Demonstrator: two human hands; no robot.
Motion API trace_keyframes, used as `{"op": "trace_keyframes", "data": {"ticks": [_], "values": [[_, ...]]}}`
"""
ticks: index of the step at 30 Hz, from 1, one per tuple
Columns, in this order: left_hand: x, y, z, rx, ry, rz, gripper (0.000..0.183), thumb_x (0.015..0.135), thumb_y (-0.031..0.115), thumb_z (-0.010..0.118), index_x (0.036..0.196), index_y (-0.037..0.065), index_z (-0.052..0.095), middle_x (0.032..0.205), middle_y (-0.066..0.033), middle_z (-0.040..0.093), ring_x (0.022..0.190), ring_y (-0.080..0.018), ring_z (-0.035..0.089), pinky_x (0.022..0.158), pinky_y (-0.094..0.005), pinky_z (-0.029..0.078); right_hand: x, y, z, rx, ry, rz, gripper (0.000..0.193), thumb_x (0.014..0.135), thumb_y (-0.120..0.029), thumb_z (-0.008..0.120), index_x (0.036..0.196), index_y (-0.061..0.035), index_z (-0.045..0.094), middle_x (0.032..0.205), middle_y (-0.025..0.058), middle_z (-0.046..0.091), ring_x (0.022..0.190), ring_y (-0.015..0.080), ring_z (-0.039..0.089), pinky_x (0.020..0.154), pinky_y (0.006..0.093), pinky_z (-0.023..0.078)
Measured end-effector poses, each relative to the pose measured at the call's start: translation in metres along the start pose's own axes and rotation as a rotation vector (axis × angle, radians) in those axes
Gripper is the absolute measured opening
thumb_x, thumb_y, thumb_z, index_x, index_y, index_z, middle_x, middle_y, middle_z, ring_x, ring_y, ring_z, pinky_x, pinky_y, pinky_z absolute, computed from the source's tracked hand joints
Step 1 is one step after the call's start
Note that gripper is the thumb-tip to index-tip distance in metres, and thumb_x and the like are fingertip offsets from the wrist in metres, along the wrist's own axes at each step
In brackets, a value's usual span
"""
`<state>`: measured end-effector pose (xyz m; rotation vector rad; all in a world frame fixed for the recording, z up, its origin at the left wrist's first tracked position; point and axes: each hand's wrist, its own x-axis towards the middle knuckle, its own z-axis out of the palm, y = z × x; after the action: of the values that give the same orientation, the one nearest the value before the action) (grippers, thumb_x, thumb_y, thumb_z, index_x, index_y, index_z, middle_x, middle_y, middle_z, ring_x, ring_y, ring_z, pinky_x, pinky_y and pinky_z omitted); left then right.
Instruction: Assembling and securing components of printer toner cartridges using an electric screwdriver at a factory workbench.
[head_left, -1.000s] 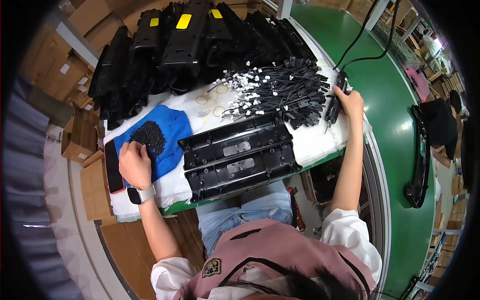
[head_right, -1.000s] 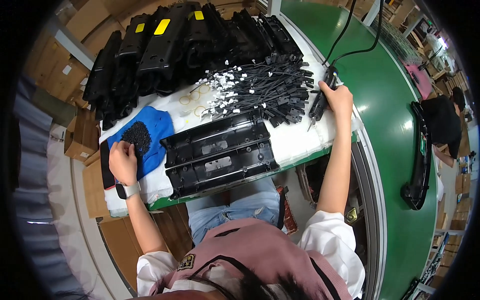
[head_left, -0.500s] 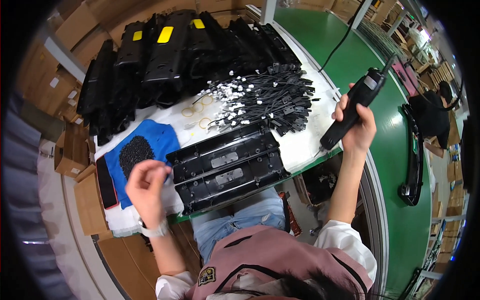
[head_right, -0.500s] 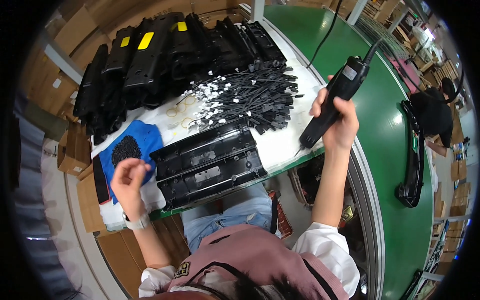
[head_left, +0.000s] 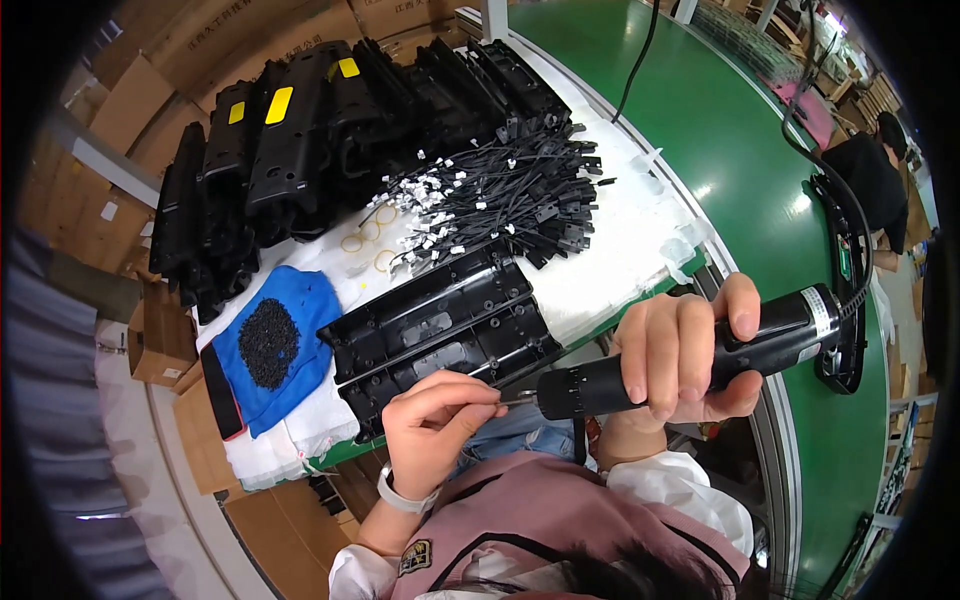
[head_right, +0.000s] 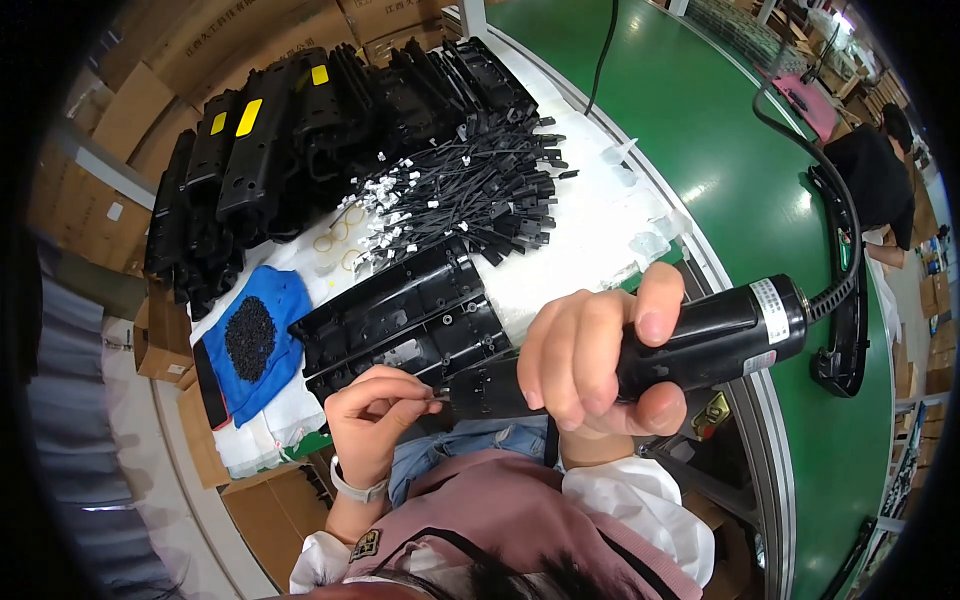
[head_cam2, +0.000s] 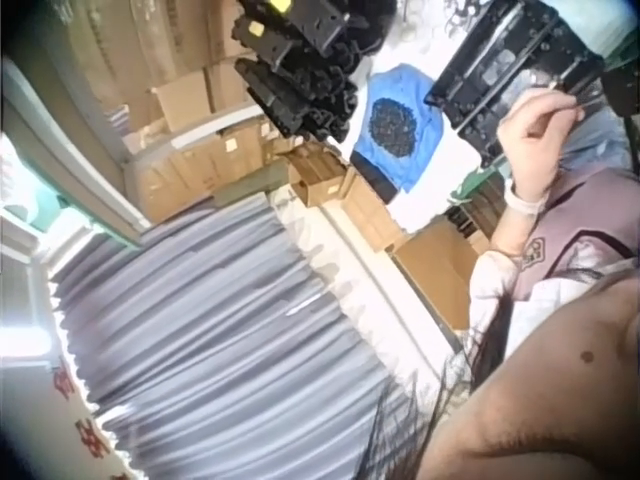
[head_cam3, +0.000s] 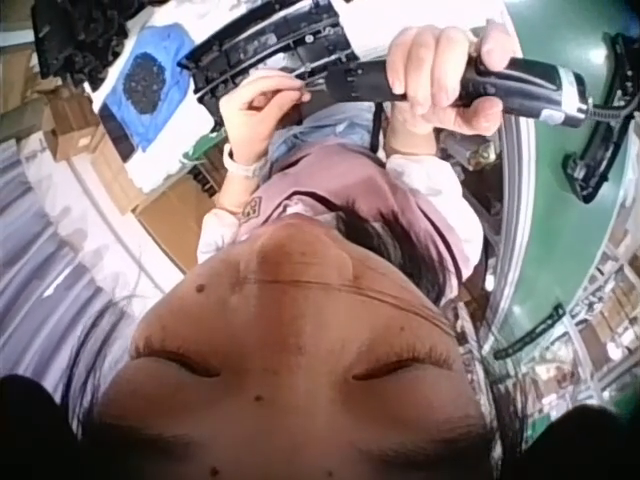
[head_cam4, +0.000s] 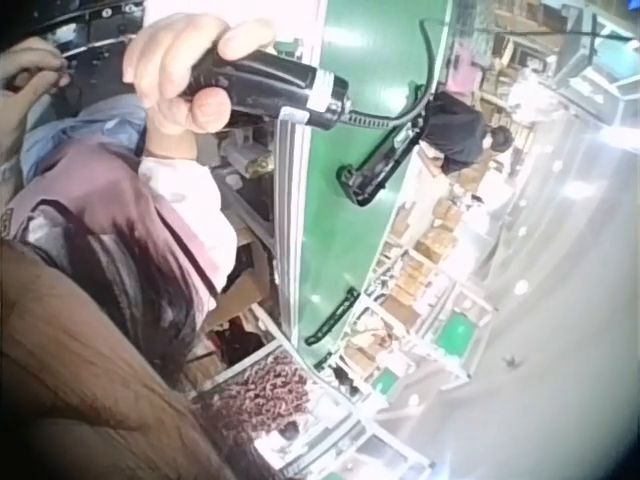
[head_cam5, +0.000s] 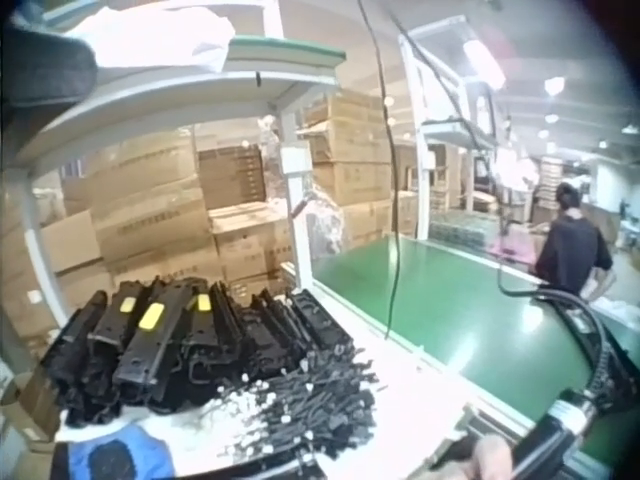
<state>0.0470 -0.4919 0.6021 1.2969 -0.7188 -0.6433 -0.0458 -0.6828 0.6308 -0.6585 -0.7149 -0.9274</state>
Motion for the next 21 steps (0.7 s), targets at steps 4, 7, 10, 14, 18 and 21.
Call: {"op": "trace_keyframes", "data": {"ticks": [4,7,10,14,18,21], "values": [[0.001,0.003,0.002,0.066,-0.028,-0.020,0.013,0.076,-0.014,0.063,0.086,-0.008,0.068,0.088,-0.0147,0.065,0.076,-0.0200,0.067,0.068,-0.0257,0.055,-0.002,0.003,0.001,-0.037,-0.008,-0.007,0.031,0.087,-0.019,0.061,0.107,-0.0088,0.040,0.063,0.0017,0.057,0.038,0.0085,0.051,0.043,0.0247,0.047],[0.002,0.002,0.001,0.115,-0.066,-0.032,0.012,0.075,-0.014,0.064,0.084,-0.007,0.069,0.087,-0.0147,0.065,0.076,-0.0196,0.067,0.068,-0.0256,0.055,-0.004,0.001,-0.001,-0.027,-0.045,0.043,0.032,0.087,-0.018,0.062,0.107,-0.0084,0.040,0.062,0.0018,0.056,0.037,0.0097,0.051,0.042,0.0254,0.046],[0.006,0.006,0.007,0.234,-0.096,-0.047,0.013,0.072,-0.016,0.064,0.082,-0.009,0.066,0.082,-0.0144,0.065,0.073,-0.0218,0.067,0.066,-0.0266,0.055,-0.005,-0.003,-0.001,-0.034,-0.058,0.086,0.032,0.086,-0.018,0.064,0.106,-0.0082,0.040,0.061,0.0015,0.055,0.036,0.0112,0.050,0.041,0.0259,0.045],[0.011,-0.001,0.008,-0.003,-0.175,-0.251,0.024,0.073,-0.011,0.068,0.096,-0.003,0.067,0.094,-0.0127,0.065,0.083,-0.0184,0.067,0.069,-0.0250,0.054,-0.005,-0.015,-0.010,-0.017,-0.131,0.073,0.032,0.086,-0.020,0.065,0.104,-0.0084,0.040,0.059,0.0015,0.055,0.036,0.0111,0.050,0.041,0.0260,0.045],[0.069,0.024,0.023,0.226,-0.350,-0.006,0.041,0.075,0.005,0.072,0.114,0.000,0.058,0.105,-0.0080,0.058,0.095,-0.0162,0.060,0.076,-0.0263,0.051,-0.016,-0.038,-0.023,0.163,-0.033,0.065,0.039,0.080,-0.015,0.065,0.110,-0.0105,0.041,0.064,0.0034,0.053,0.045,0.0157,0.051,0.044,0.0297,0.041],[0.160,0.018,0.052,0.519,-0.311,0.381,0.018,0.086,0.008,0.059,0.101,-0.001,0.064,0.098,-0.0087,0.066,0.086,-0.0147,0.062,0.074,-0.0259,0.049,-0.023,-0.055,-0.030,0.120,0.010,0.071,0.039,0.078,-0.014,0.066,0.108,-0.0106,0.041,0.062,0.0034,0.053,0.044,0.0163,0.052,0.043,0.0297,0.041]]}}
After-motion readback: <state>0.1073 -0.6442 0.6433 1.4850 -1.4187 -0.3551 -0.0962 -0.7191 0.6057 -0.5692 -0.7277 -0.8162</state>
